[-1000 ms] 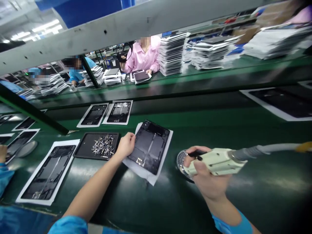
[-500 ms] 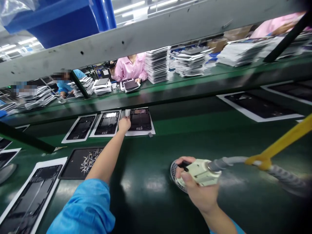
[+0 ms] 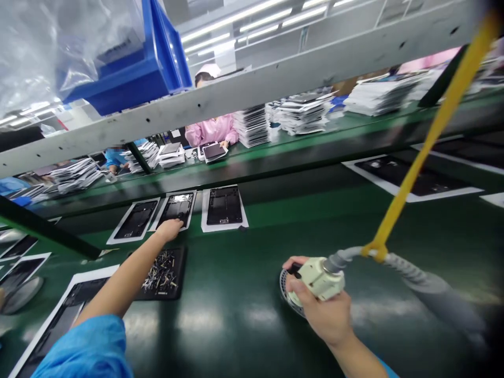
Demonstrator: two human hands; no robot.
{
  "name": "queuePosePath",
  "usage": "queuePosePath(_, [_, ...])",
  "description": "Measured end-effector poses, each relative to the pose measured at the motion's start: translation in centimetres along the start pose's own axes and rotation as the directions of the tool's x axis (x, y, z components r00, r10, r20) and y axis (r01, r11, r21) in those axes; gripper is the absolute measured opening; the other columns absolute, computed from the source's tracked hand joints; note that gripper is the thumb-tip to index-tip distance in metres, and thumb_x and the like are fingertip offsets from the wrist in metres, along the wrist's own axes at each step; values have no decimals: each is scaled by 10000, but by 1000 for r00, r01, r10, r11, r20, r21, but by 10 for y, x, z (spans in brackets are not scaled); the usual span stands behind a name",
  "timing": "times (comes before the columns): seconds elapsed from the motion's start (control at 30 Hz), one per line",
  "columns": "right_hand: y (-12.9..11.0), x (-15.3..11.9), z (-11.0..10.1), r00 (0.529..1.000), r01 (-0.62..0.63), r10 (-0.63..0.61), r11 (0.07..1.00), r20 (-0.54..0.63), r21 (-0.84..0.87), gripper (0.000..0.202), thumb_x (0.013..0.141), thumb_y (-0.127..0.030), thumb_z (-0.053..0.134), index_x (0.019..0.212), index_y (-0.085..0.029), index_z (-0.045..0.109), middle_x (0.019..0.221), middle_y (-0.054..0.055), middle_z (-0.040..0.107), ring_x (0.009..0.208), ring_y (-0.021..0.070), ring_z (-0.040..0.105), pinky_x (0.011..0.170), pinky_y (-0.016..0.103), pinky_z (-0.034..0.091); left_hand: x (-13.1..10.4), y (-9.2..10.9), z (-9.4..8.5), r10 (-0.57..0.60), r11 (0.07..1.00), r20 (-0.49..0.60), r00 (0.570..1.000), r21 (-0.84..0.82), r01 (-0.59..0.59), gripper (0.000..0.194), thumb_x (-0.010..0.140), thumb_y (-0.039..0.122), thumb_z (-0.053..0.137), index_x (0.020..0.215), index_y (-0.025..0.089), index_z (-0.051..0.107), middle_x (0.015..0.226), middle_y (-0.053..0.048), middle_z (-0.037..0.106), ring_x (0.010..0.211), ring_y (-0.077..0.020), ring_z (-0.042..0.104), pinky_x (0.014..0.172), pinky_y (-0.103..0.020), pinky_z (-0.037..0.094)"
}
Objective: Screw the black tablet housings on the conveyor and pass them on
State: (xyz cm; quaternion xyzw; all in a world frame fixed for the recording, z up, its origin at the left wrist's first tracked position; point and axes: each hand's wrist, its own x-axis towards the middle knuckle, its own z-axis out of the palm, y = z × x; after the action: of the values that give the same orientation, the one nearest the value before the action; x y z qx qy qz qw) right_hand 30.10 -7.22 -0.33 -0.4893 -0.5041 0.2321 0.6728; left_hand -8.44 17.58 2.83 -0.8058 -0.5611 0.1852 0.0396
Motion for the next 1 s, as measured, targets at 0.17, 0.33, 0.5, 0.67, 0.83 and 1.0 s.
queuePosePath(0.17, [-2,6,2,1000,5,-5,1000,-14,7,153,823,-300,742,948,-225,698,718,2,711,509,133,621,514,236,548,-7,0,-10,27,999,-45,999,37,-25,237,861,85,526,969,168,719,1075,-136,731,1025,-254,706,924,-327,515])
queuePosePath(0.33, [0,7,1,1000,-6,6,1000,-17,8,175,816,-333,740,950,-224,706,710,4,711,519,149,629,523,262,559,-36,30,-53,60,998,-139,989,-1,-60,212,867,127,509,948,201,690,1068,-102,724,1018,-244,690,908,-310,505])
queuePosePath(0.5, [7,9,0,998,-36,37,999,-56,11,218,798,-343,762,962,-212,706,774,21,738,567,161,664,606,295,594,-101,124,-94,236,948,-237,942,-158,-278,157,835,136,539,852,228,665,988,-89,720,940,-243,691,833,-315,513])
queuePosePath(0.67, [2,13,3,994,-81,87,993,-73,87,240,779,-329,756,967,-194,690,761,18,725,533,143,632,582,298,578,-181,224,-63,571,782,-127,811,-215,-585,185,814,153,562,938,224,678,952,-122,724,832,-275,695,720,-392,543])
queuePosePath(0.83, [-3,16,4,993,-95,99,993,-64,65,238,773,-336,731,948,-182,682,692,6,699,525,143,622,583,304,569,-236,278,-7,779,572,-76,623,-323,-754,188,885,286,609,1049,299,702,926,-92,750,733,-207,699,532,-361,458])
queuePosePath(1.0, [0,14,5,994,-87,92,993,-64,76,267,771,-352,746,969,-181,689,760,31,733,513,139,621,549,300,565,-241,302,19,755,583,-87,650,-366,-725,248,956,274,496,1051,340,715,876,-73,761,695,-174,713,472,-333,371])
